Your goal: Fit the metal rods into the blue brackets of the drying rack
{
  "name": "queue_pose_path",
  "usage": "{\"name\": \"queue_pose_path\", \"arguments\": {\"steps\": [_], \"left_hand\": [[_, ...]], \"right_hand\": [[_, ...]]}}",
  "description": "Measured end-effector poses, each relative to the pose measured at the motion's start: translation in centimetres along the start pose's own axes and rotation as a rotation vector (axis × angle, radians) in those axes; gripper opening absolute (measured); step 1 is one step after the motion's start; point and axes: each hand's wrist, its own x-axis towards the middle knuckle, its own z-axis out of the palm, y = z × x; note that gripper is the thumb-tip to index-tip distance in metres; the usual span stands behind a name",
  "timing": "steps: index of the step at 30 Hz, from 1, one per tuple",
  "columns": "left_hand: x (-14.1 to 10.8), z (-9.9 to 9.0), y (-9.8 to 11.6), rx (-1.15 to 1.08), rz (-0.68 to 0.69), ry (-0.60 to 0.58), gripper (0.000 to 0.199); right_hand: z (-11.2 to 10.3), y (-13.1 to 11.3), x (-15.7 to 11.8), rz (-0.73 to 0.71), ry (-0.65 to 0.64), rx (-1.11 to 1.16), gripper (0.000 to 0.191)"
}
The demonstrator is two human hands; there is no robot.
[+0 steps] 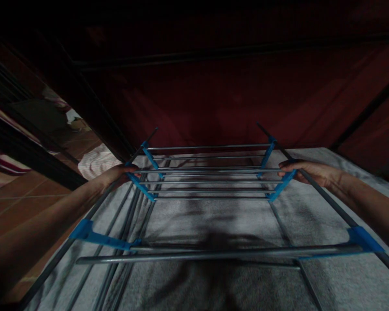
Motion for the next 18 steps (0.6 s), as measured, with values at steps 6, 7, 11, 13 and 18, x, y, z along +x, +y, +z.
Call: {"name": "queue_pose_path", "arguments": {"steps": [6,7,11,13,18], "left_hand": [[0.01,0.08,0.07,0.063,0.005,0.012,0.008],[0.09,0.03,0.01,0.072,0.011,0.003,0.008],[0.56,-0.27,-0.36,0.093,0.036,-0.027,0.011],[0.74,-0.35,-0.49,0.095,0.041,-0.027,0.013],[0.53,-0.13,-0.41,0.062,0.050,-0.003,0.013]], "right_hand": [[-0.44,0.04,0.49,0.069,-0.056,0.047,0.018],[-0.41,0.04,0.45,0.067,-0.059,0.043,0.018],[-0.17,0.01,0.08,0.074,-0.046,0.080,0.019],[-0.13,-0.01,-0.04,0.085,-0.036,0.109,0.019],[-0.30,0.03,0.08,0.106,-0.033,0.114,0.019]]}}
